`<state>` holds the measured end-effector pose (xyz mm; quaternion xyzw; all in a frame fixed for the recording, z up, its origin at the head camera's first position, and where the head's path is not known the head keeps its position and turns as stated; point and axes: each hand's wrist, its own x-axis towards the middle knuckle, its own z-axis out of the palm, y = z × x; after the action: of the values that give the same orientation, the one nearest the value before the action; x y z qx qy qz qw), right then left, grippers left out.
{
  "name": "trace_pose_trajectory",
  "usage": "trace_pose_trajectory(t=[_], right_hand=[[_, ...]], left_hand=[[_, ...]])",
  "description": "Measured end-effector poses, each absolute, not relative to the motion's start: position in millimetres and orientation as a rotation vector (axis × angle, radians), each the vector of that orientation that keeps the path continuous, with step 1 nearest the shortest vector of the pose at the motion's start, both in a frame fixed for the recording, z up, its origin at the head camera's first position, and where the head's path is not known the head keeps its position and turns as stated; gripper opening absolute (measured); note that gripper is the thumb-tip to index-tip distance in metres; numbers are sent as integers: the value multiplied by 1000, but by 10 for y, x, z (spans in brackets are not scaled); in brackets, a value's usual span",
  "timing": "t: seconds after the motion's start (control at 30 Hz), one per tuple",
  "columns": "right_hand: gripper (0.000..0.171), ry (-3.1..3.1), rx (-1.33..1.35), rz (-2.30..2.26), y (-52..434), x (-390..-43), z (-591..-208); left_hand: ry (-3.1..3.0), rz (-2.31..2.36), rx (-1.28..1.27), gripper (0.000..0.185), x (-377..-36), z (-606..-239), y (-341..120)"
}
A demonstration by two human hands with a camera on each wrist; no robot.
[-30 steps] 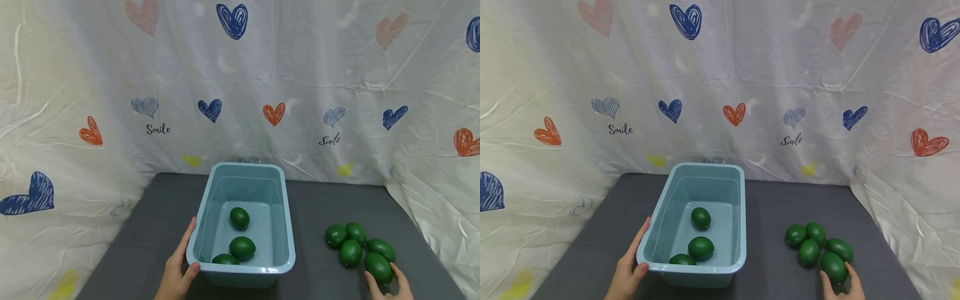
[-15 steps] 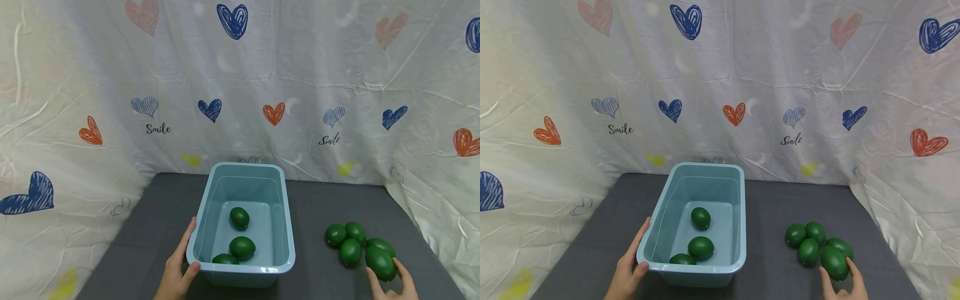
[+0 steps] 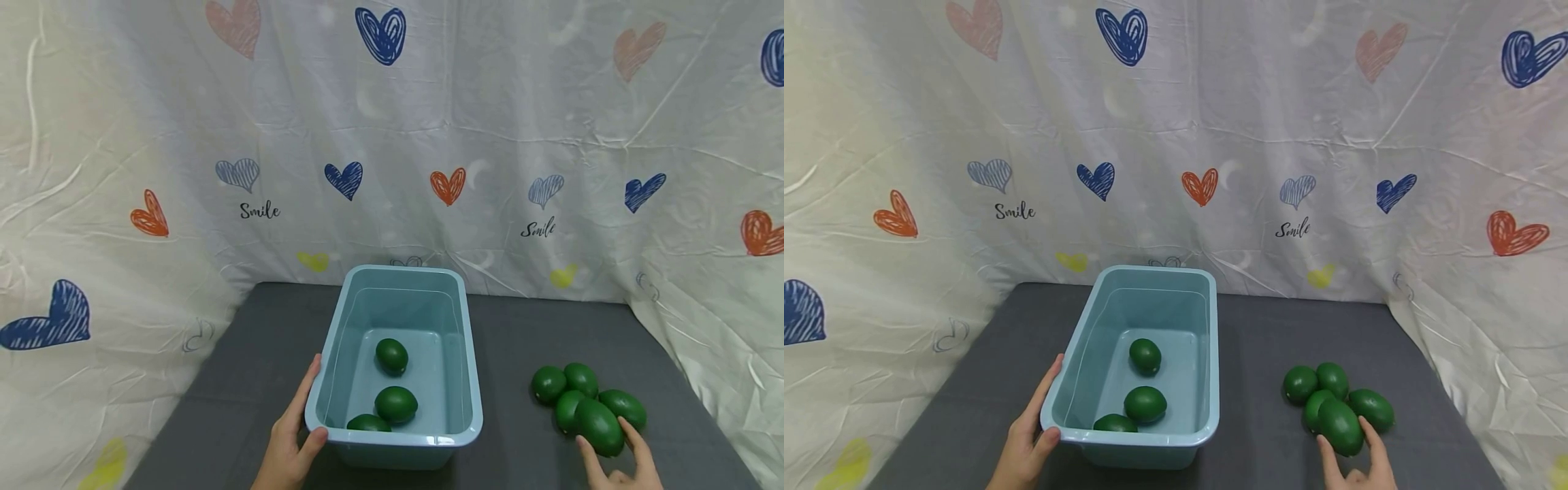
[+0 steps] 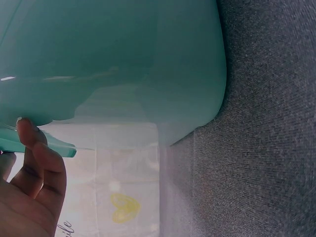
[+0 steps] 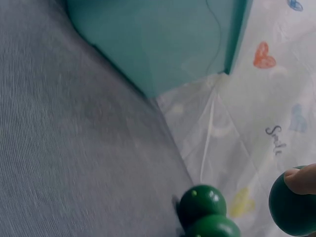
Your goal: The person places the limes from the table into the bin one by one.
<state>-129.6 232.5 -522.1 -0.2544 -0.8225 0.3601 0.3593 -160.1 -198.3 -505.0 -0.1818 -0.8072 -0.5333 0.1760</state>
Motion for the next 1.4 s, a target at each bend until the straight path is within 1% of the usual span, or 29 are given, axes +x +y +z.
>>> trace_pose_trajectory(t=[0.2, 0.63, 0.87, 1.13, 1.4], right_hand=[[70, -2117, -586, 947, 2156, -1313, -5205], [70, -2291, -706, 1060, 1788, -1326, -4969], [70, -2161, -598, 1072, 1634, -1310, -4990], [69, -2186, -649, 1070, 1630, -1330, -4843], [67, -2186, -558, 1104, 1567, -1405, -4802]], left_hand=[[-2295, -1491, -501, 82, -1612, -5036, -2002], [-2282, -1489, -530, 82, -1640, -5020, -2029], [-2272, -1496, -574, 81, -1665, -5015, -2028], [-2244, -1554, -609, 82, -1730, -5077, -1907], [-2242, -1505, -514, 79, -1634, -5105, -1950]])
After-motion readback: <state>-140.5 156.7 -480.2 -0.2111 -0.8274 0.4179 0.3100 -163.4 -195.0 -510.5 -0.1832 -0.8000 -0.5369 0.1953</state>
